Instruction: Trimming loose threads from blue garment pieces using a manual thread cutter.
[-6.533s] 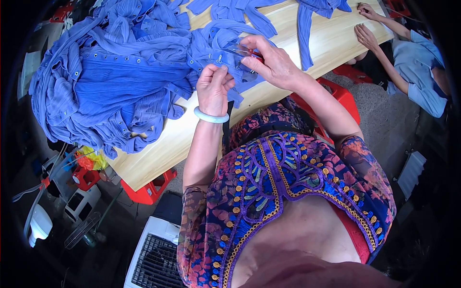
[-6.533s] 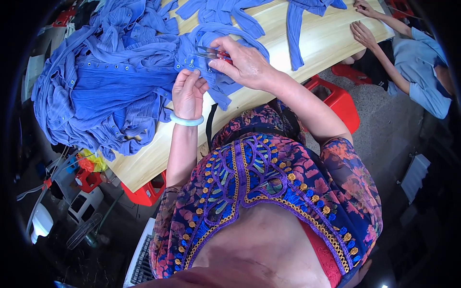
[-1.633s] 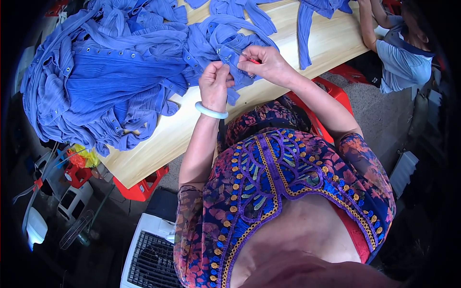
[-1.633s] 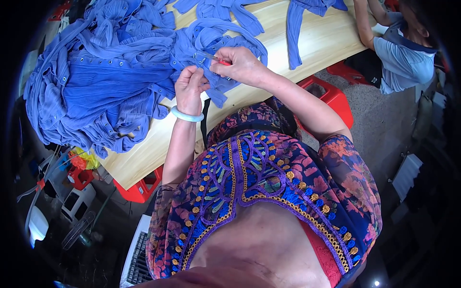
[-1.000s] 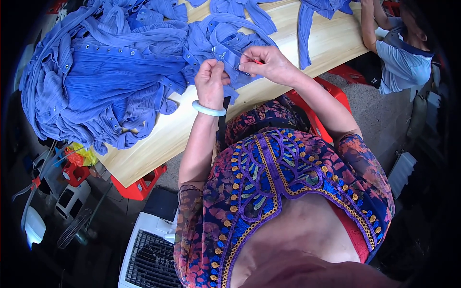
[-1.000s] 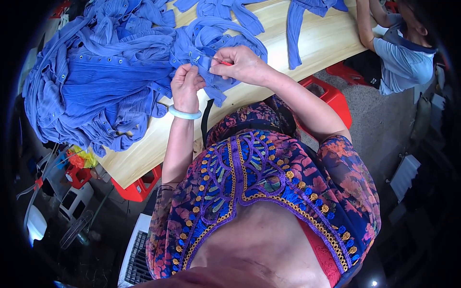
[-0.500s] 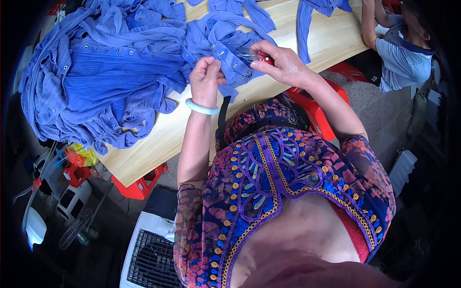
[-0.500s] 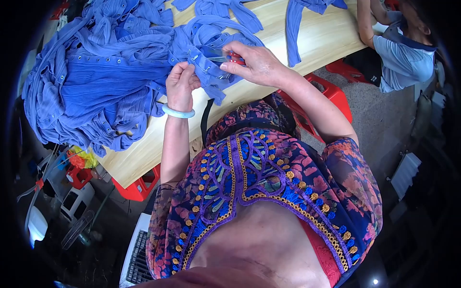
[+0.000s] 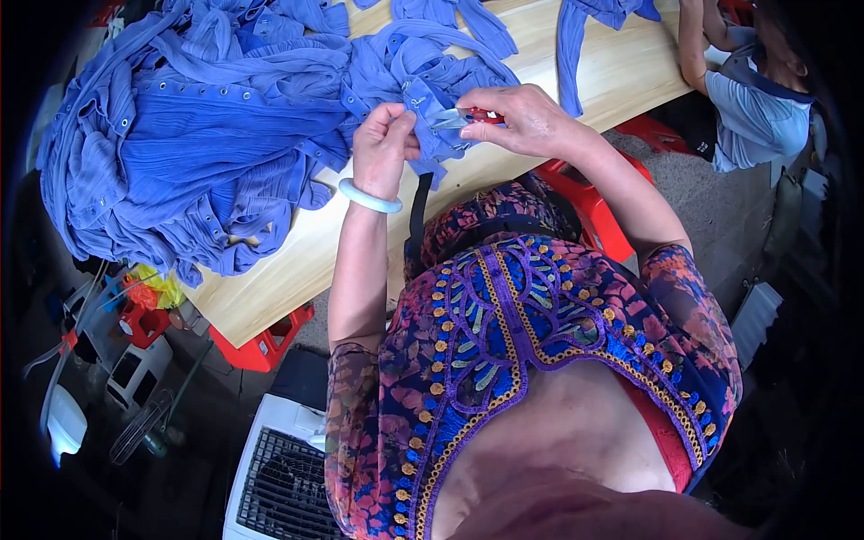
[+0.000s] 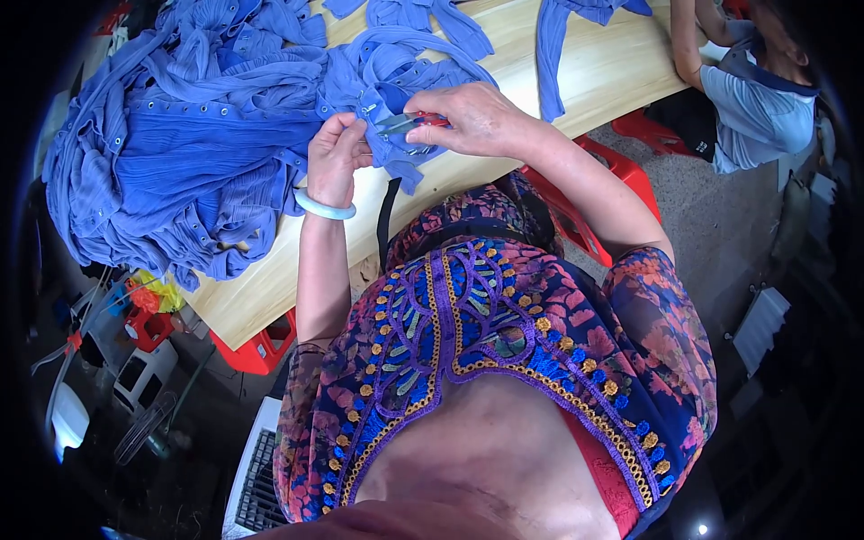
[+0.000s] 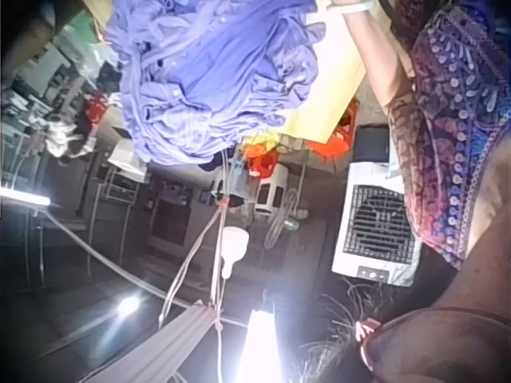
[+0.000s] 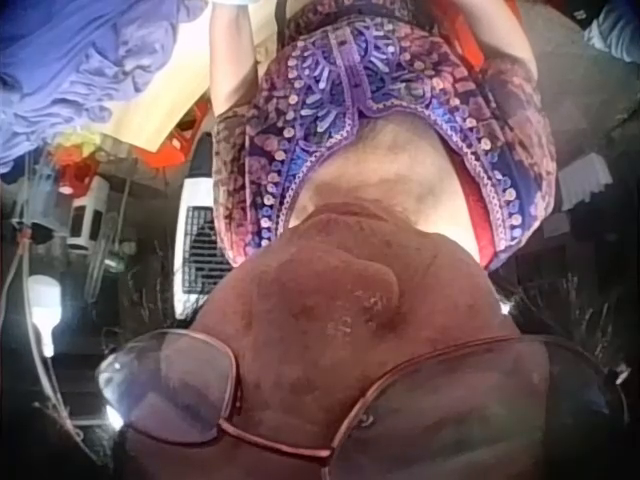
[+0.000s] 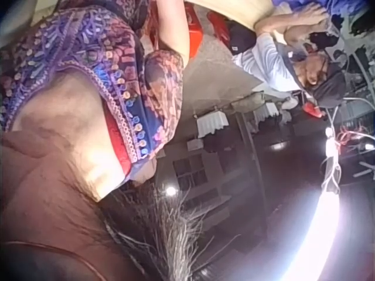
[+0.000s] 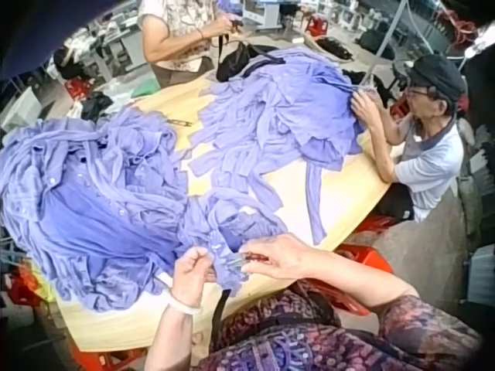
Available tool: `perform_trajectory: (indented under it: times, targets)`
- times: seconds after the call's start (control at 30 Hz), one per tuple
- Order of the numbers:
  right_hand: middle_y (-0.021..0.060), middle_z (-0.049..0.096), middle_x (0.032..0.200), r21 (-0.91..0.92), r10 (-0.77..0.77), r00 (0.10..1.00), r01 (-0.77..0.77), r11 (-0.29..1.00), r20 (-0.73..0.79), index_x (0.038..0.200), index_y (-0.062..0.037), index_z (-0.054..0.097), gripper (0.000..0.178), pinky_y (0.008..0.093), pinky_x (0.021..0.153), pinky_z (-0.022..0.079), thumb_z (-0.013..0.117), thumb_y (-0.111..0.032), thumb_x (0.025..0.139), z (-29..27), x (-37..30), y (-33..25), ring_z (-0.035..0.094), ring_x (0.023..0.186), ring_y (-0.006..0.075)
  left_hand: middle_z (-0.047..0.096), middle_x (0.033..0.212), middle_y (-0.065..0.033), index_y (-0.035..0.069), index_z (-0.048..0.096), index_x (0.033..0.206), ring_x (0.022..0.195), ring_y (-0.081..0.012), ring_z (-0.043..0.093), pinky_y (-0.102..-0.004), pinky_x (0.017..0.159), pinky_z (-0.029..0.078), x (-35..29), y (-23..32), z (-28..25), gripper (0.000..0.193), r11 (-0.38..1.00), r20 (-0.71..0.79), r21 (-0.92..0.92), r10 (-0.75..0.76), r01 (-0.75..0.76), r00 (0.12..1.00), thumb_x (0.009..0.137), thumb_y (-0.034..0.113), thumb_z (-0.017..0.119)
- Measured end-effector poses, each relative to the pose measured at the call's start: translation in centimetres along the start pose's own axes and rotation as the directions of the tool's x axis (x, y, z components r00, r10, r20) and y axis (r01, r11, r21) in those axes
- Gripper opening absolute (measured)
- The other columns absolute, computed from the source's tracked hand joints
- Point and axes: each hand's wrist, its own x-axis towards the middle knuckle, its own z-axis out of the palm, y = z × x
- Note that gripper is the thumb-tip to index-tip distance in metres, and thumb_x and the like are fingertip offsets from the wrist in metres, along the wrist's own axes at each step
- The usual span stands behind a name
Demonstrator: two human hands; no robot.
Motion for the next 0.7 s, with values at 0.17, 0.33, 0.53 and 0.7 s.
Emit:
perform_trajectory:
  times: [0.17, 0.33, 0.53, 0.7]
  targets:
    - [0.0092, 0.055, 0.07, 0.108, 0.141, 0.989, -0.146, 0.983, 0.049, 0.089, -0.0025, 0.054, 0.026, 0.0257, 0.056, 0.042, 0.059, -0.024, 0.075, -0.7, 1.5, -1.3, 0.053, 0.061, 0.0166, 0.056, 0.065, -0.0027, 0.007, 0.051, 0.081, 0.051, -0.0078, 0.053, -0.0172, 0.044, 0.04, -0.3, 2.1, -0.6, 0.004, 0.978, 0.005, -0.203, 0.053, -0.051, 0.999, 0.081, 0.01, 0.048]
    - [-0.0041, 0.045, 0.069, 0.382, 0.137, 0.99, -0.111, 0.918, -0.043, 0.088, -0.0007, 0.053, 0.019, 0.0186, 0.054, 0.034, 0.057, -0.017, 0.078, -1.3, 3.2, -3.0, 0.038, 0.062, 0.0031, 0.056, 0.068, -0.0033, 0.007, 0.05, 0.08, 0.053, -0.0106, 0.055, -0.0203, 0.046, 0.044, -1.4, 3.8, -1.6, 0.003, 0.92, -0.045, -0.352, 0.17, -0.175, 0.984, 0.082, 0.009, 0.047]
    - [0.0032, 0.051, 0.063, 0.36, 0.098, 0.99, -0.056, 0.931, -0.097, 0.087, -0.0043, 0.054, 0.024, 0.0242, 0.053, 0.039, 0.059, -0.025, 0.075, -1.2, 4.0, -4.8, 0.045, 0.056, 0.0093, 0.055, 0.07, -0.0045, 0.007, 0.047, 0.083, 0.057, -0.0118, 0.055, -0.0216, 0.048, 0.045, -3.2, 4.9, -1.3, 0.003, 0.767, -0.261, -0.517, 0.28, -0.379, 0.924, 0.082, 0.009, 0.047]
    - [0.0061, 0.049, 0.062, 0.224, 0.062, 0.985, -0.025, 0.974, -0.159, 0.087, -0.0043, 0.054, 0.028, 0.0268, 0.052, 0.039, 0.06, -0.028, 0.073, -0.7, 4.3, -6.3, 0.047, 0.054, 0.0147, 0.053, 0.069, -0.0045, 0.007, 0.046, 0.084, 0.058, -0.0123, 0.054, -0.022, 0.049, 0.046, -3.9, 5.2, -1.2, 0.004, 0.687, -0.352, -0.572, 0.287, -0.448, 0.891, 0.082, 0.01, 0.047]
